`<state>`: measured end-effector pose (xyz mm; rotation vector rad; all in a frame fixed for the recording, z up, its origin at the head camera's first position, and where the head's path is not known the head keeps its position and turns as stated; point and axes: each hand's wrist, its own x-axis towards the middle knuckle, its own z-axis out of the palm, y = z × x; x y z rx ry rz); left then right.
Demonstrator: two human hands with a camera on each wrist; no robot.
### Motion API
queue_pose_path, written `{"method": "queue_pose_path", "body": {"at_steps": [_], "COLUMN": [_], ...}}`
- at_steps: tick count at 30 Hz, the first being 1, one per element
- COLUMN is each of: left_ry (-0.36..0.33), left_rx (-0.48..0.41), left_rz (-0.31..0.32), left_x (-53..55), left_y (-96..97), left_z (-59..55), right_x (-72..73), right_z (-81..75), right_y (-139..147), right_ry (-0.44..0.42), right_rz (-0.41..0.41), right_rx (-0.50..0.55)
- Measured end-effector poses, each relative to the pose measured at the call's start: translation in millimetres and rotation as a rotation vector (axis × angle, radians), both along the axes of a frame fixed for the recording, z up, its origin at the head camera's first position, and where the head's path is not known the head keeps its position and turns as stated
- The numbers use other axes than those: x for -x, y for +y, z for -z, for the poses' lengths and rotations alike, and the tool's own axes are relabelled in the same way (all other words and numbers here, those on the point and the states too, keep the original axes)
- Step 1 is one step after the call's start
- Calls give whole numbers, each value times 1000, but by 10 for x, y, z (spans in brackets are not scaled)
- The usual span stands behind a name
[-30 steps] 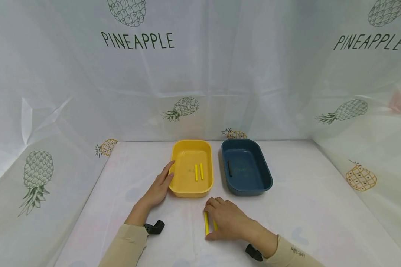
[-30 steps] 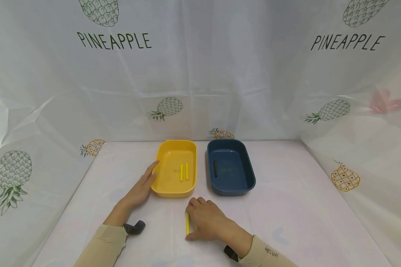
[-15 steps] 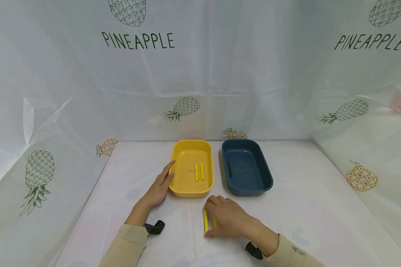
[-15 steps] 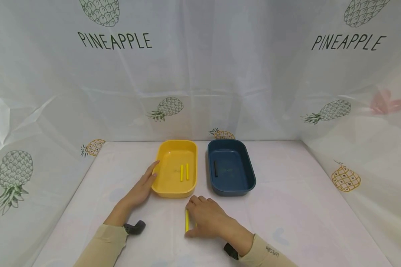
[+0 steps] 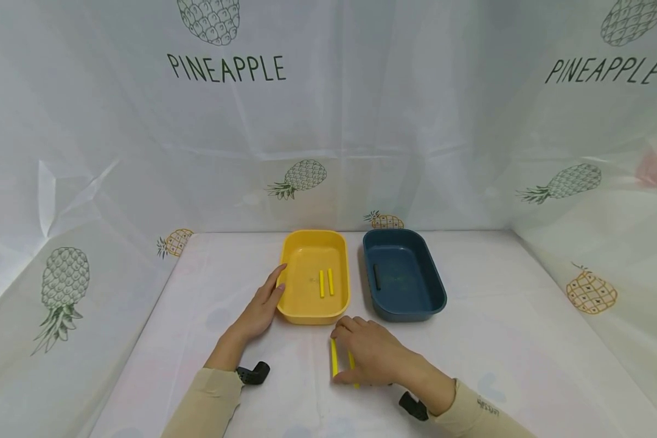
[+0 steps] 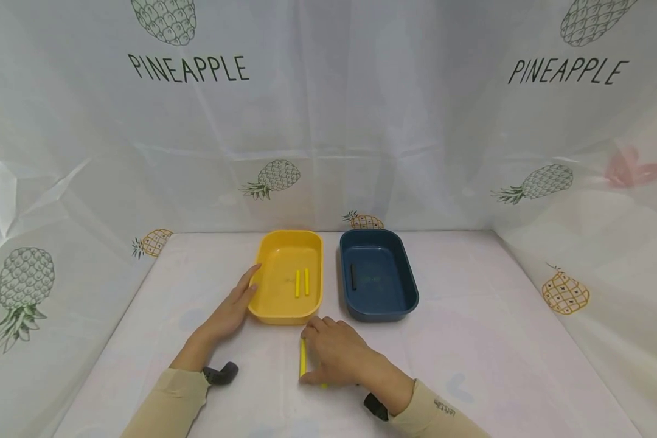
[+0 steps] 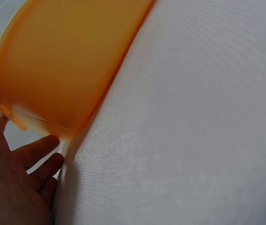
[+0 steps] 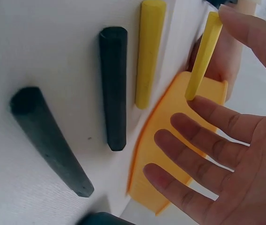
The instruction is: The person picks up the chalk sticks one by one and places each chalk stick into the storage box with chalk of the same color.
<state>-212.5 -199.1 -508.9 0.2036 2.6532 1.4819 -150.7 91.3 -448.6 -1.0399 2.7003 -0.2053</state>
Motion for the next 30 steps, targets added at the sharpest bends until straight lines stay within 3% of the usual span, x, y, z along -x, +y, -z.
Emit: {"method": "queue_pose_path", "body": {"at_steps": [8,30], "left_ry": [4,-5], "left_rx": [5,-3], "left_rz": [0,7], "left_x": [4,-9], "left_y": [6,-6], "left_z": [-7,-15], "right_x": [30,34], "right_z": [-80,-251], "right_y": [-18,-8], "right_ry": [-29,18], "right_rz": [31,-5], "right_rx": [5,31]}}
